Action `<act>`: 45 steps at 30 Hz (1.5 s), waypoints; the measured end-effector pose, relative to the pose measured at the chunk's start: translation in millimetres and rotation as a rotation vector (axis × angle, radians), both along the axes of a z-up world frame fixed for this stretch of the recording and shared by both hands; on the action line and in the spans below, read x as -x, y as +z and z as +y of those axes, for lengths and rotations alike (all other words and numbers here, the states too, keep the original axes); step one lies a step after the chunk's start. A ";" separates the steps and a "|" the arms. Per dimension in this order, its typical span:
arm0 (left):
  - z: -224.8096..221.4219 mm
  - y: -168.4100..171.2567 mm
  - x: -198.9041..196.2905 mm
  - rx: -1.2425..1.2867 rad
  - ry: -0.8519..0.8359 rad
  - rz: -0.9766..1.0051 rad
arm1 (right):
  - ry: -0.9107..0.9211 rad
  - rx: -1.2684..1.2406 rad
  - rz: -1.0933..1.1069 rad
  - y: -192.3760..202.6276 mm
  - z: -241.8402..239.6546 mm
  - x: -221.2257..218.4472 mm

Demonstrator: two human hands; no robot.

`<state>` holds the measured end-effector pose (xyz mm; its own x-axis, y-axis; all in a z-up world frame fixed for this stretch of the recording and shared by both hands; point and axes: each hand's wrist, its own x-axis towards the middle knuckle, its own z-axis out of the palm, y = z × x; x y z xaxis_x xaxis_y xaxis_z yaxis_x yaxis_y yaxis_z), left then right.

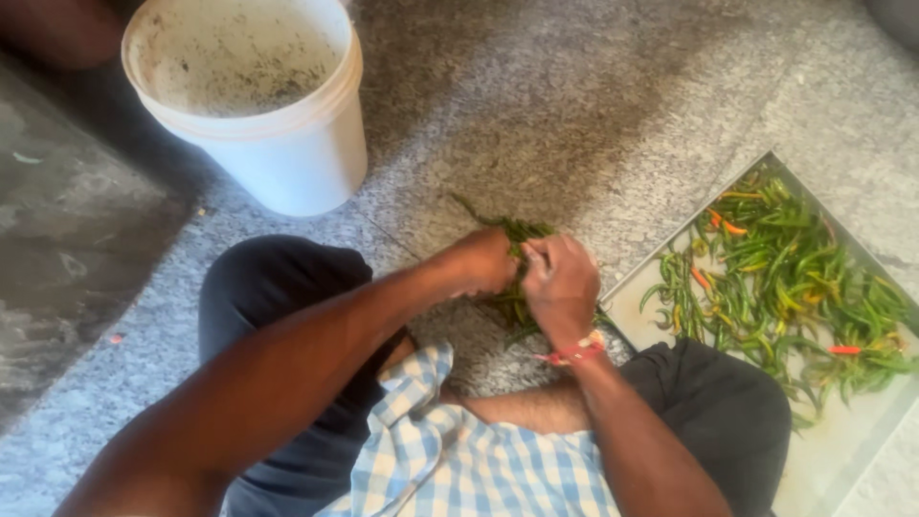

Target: The person picks up green chili peppers from a pile on the floor, snaps off their stems by hand, and places the de-stemmed chilis into a white bucket next to them.

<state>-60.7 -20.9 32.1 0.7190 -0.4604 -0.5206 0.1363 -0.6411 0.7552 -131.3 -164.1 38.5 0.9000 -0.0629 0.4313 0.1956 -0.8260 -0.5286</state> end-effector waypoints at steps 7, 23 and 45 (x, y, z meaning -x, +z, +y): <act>-2.6 -7.1 -10.7 0.134 0.086 0.195 | -0.056 0.069 -0.085 9.9 9.1 -0.1; -11.7 8.8 -7.1 0.313 -0.024 0.151 | -0.113 0.057 -0.052 21.7 -7.9 -1.7; 15.5 3.4 -27.1 -0.161 -0.352 -0.539 | 0.075 0.266 0.456 -43.9 -86.9 -36.5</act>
<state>-33.6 -5.4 35.5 0.7190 -0.6619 -0.2120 -0.4721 -0.6890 0.5499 -94.9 -251.0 -5.5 0.9977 0.0673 -0.0122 0.0588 -0.9355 -0.3484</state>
